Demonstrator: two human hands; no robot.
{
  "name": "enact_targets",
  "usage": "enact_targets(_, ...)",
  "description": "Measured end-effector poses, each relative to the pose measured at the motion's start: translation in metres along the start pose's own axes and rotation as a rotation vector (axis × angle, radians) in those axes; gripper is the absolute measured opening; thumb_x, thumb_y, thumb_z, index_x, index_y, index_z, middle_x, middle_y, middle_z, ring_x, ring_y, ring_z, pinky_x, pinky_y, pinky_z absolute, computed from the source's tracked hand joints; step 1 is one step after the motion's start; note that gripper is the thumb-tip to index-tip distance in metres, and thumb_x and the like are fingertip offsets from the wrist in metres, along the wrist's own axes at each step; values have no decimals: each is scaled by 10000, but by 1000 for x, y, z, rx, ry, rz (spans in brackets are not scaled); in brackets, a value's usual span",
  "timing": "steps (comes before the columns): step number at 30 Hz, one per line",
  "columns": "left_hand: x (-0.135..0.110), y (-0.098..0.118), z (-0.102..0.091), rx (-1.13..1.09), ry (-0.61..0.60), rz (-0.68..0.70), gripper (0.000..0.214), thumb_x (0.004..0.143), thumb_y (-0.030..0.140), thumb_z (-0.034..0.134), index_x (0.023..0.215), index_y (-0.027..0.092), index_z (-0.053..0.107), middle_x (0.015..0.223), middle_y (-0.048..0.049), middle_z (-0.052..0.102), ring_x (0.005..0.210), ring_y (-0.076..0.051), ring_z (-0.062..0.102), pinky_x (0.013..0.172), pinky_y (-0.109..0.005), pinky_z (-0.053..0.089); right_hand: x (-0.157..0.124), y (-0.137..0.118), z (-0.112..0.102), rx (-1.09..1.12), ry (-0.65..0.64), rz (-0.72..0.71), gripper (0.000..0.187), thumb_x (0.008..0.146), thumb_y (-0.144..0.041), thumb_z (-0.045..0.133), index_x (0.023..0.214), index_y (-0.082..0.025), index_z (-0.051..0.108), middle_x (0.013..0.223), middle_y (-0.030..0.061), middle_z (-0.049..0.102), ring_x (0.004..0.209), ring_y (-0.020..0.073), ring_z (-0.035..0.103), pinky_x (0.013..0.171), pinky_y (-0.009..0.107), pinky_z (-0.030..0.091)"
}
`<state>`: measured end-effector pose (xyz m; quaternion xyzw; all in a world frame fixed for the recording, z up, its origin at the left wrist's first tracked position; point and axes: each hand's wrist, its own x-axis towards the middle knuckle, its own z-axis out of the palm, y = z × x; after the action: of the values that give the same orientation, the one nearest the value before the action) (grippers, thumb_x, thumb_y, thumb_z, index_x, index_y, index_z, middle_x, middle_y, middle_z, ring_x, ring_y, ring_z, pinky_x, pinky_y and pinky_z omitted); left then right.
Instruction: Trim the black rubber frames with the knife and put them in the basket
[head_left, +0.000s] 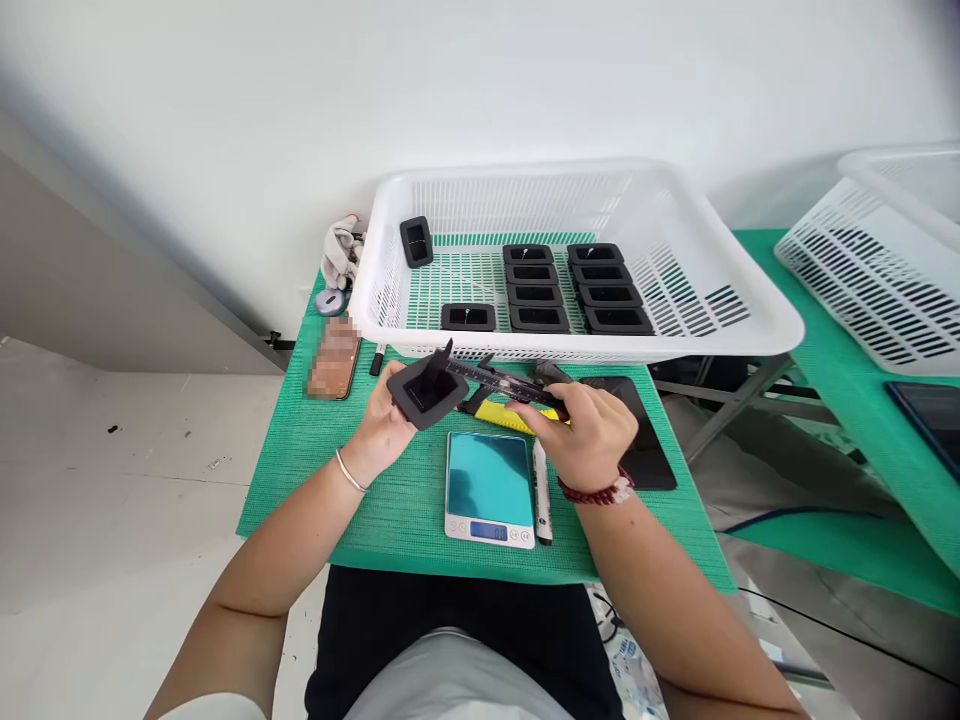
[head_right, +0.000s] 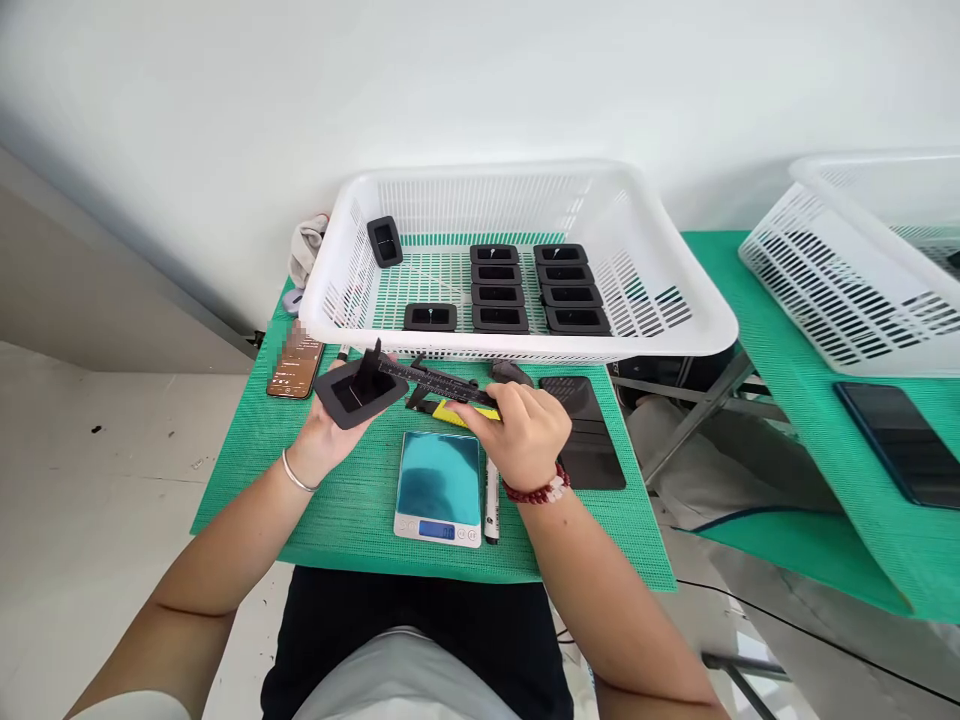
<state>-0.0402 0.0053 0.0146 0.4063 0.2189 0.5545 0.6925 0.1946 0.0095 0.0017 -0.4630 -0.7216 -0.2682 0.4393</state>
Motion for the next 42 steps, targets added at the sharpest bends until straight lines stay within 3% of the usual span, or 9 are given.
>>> enact_targets(5, 1, -5, -5, 165, -28, 72, 454, 657, 384, 811, 893, 225, 458, 1155, -46, 595, 1114, -204, 570, 864, -318, 490, -1, 0, 0, -67, -65, 24, 431, 786, -531, 661, 585, -191, 490, 425, -40, 455, 423, 90, 380, 465, 249, 287)
enact_targets(9, 2, -8, -7, 205, -34, 126, 465, 649, 351, 820, 883, 222, 439, 1251, -56, 544, 1160, -210, 551, 907, -332, 482, 0, -2, 0, -45, -94, 26, 391, 797, -515, 656, 630, -183, 536, 440, -34, 471, 437, 99, 401, 480, 250, 312)
enact_targets(14, 2, -8, -3, 227, -59, 110, 457, 646, 299, 826, 923, 232, 469, 1295, -78, 546, 1311, -258, 458, 1016, -416, 429, 2, -8, 0, 115, -226, 10, 308, 836, -459, 636, 818, -156, 583, 579, -1, 568, 546, 130, 516, 555, 254, 406)
enact_targets(21, 4, -6, -5, 206, 96, 162, 462, 638, 388, 821, 911, 234, 481, 1266, -81, 576, 1279, -262, 497, 1002, -416, 463, 8, -13, -3, 196, -381, 24, 365, 942, -289, 463, 1248, -92, 490, 802, 73, 601, 710, 186, 548, 639, 303, 448)
enact_targets(23, 5, -7, -6, 218, 101, 173, 468, 637, 396, 821, 913, 234, 479, 1270, -85, 576, 1243, -256, 528, 984, -413, 481, 8, -12, -2, 170, -348, 30, 312, 939, -251, 468, 1208, -102, 521, 748, 49, 595, 647, 164, 534, 598, 280, 429)
enact_targets(27, 5, -9, -7, 218, 73, 188, 431, 668, 364, 807, 924, 233, 486, 1275, -88, 574, 1247, -249, 528, 984, -412, 478, 3, -10, -1, 100, -216, 104, 151, 897, -288, 563, 928, -145, 602, 587, -15, 547, 519, 112, 489, 511, 234, 371)
enact_targets(31, 4, -10, -7, 203, 86, 192, 444, 659, 357, 814, 927, 234, 482, 1283, -98, 576, 1292, -259, 492, 1027, -439, 438, 0, -8, -1, 46, -145, 141, 233, 835, -353, 650, 715, -168, 576, 494, -40, 505, 467, 88, 459, 462, 216, 321)
enact_targets(42, 3, -8, -5, 247, 84, 172, 424, 686, 426, 781, 939, 230, 504, 1202, -89, 623, 1212, -244, 553, 970, -398, 469, -2, -8, 0, 46, -175, 216, 371, 779, -505, 641, 628, -182, 539, 433, -44, 435, 423, 87, 417, 433, 222, 298)
